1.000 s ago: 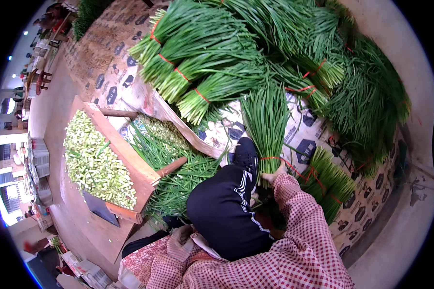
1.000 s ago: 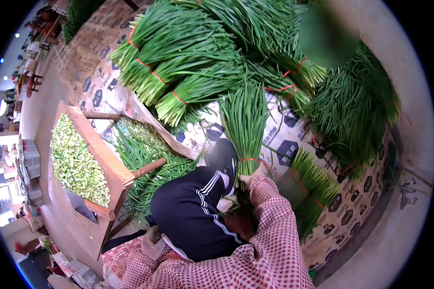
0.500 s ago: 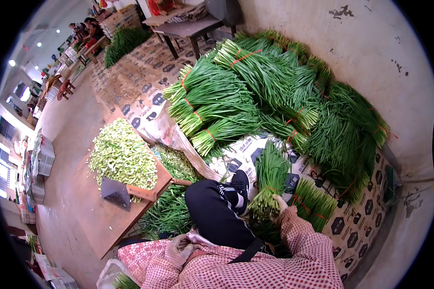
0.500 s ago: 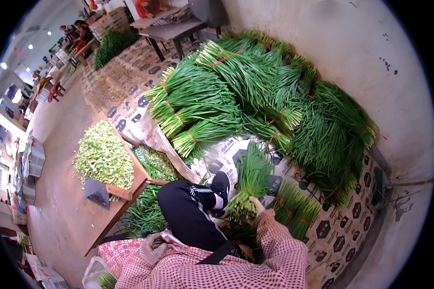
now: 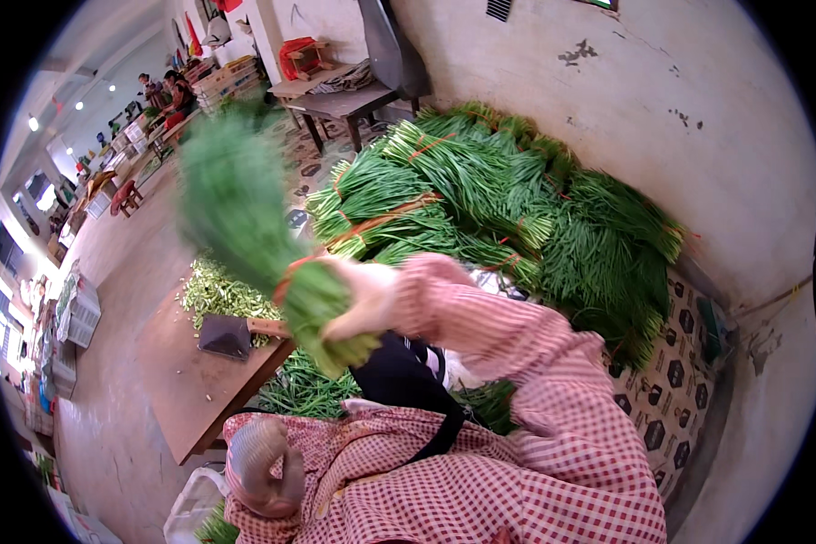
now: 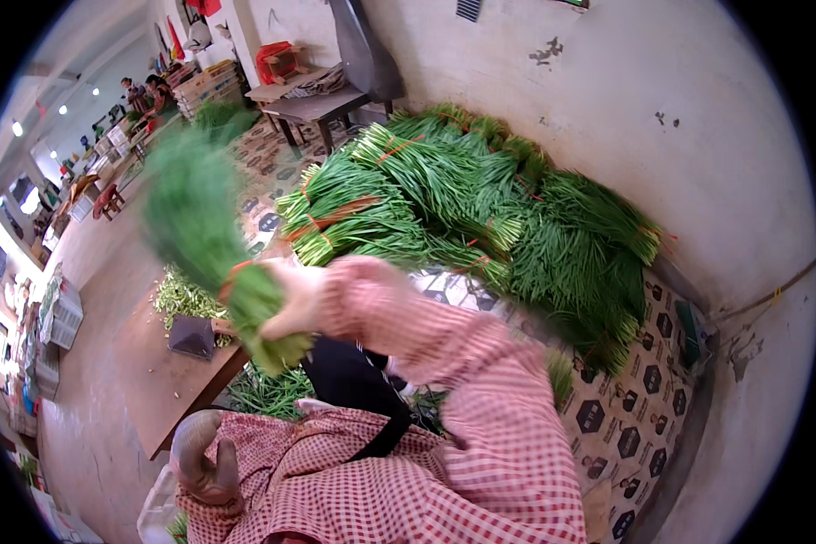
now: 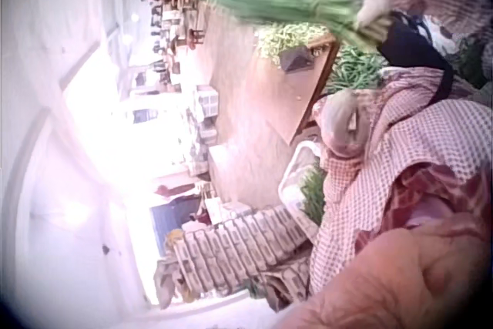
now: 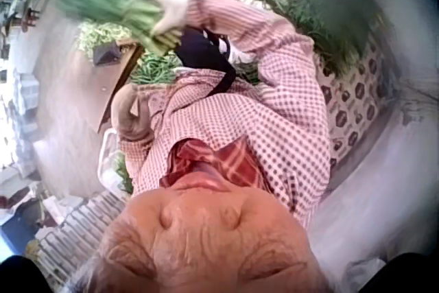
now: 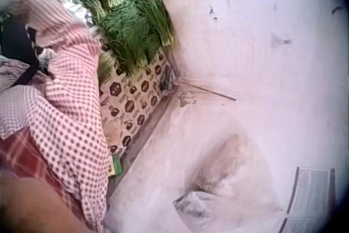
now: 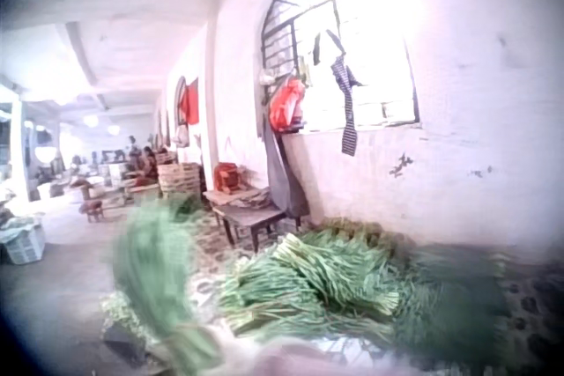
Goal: The person bundles green stalks by hand, ties them with a red string, cuts off the root ends using a large knife on a wooden board, and places the finished bundles into a plastic crate.
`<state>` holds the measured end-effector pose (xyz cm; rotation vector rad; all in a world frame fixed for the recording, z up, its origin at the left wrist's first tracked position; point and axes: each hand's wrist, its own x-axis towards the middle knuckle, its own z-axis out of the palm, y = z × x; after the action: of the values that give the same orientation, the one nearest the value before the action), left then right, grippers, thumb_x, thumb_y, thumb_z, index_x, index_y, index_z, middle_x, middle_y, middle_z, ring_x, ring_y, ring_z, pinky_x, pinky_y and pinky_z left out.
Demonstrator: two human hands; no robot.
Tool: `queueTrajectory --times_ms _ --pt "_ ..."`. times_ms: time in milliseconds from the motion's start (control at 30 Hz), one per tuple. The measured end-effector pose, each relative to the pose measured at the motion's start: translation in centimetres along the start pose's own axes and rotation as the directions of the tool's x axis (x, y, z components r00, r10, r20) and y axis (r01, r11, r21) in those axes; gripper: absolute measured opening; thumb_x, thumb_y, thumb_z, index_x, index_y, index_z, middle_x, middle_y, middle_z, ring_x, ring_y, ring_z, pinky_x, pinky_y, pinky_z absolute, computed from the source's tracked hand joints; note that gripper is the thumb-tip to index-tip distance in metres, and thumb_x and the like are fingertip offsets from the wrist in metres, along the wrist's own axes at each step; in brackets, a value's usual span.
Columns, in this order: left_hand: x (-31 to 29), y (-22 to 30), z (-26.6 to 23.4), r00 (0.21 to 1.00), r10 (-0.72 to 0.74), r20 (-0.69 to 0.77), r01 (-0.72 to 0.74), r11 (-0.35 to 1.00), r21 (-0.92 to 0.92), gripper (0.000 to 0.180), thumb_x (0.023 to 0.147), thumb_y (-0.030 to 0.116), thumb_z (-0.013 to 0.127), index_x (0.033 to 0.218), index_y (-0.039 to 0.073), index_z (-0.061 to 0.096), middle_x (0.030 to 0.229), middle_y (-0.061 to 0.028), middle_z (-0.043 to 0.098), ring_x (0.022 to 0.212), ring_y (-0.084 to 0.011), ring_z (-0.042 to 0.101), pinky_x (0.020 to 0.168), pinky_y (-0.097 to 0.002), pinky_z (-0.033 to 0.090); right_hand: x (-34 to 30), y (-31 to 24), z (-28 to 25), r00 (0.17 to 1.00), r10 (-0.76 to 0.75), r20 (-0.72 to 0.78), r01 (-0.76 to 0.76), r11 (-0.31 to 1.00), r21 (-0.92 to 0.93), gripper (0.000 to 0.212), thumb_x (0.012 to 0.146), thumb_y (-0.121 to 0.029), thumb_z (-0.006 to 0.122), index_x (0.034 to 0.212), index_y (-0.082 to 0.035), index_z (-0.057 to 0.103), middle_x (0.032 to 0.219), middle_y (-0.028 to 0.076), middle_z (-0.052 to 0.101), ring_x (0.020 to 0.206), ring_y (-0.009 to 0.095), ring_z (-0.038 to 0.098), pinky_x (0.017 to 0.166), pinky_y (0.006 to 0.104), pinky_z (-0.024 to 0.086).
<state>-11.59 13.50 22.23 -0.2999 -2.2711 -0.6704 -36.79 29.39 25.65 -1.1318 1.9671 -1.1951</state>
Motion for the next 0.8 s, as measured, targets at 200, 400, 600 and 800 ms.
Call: queueTrajectory --times_ms 200,400,600,800 --pt "2.5 0.6 -0.4 0.93 0.09 0.356 -0.188 0.949 0.252 0.078 0.063 0.016 0.083 0.128 -0.004 0.045 0.126 -0.0267 0.052 0.116 -0.0444 0.05 0.099 -0.0559 0.04 5.6 -4.1 10.3 0.793 -0.376 0.479 0.574 0.726 -0.38 0.072 0.07 -0.033 0.074 0.132 -0.006 0.046 0.106 0.019 0.064 0.101 0.032 0.063 0.088 0.0397 0.053" --pt "-11.1 -9.0 -0.6 0.777 -0.606 0.173 0.419 0.702 0.576 0.122 0.042 0.036 0.093 0.14 -0.003 0.031 0.138 -0.0263 0.041 0.13 -0.0464 0.035 0.111 -0.0532 0.029 14.5 7.7 30.2 0.71 -0.567 0.418 0.619 0.785 0.014 0.057 0.071 -0.03 0.073 0.122 -0.007 0.057 0.112 0.018 0.062 0.111 0.031 0.059 0.095 0.0391 0.05" --pt "-21.1 -11.3 1.4 0.46 -0.887 -0.035 0.877 0.448 0.172 0.135 0.044 0.033 0.095 0.145 -0.007 0.014 0.136 -0.0264 0.041 0.127 -0.0394 0.045 0.106 -0.0401 0.04 17.6 13.5 25.8 0.283 -0.56 0.778 0.621 0.725 0.296 0.069 0.074 -0.029 0.078 0.134 -0.011 0.051 0.131 0.019 0.054 0.124 0.036 0.048 0.107 0.0454 0.038" --pt "-17.9 -11.6 2.6 0.397 -0.913 -0.091 0.85 0.328 0.413 0.121 0.046 0.028 0.094 0.139 -0.009 0.026 0.118 -0.025 0.057 0.11 -0.0391 0.058 0.096 -0.0406 0.048 28.1 14.5 17.4 0.943 -0.224 0.247 0.329 0.749 -0.575 0.046 0.083 -0.034 0.069 0.118 -0.004 0.063 0.11 0.024 0.062 0.101 0.033 0.062 0.092 0.0408 0.051"
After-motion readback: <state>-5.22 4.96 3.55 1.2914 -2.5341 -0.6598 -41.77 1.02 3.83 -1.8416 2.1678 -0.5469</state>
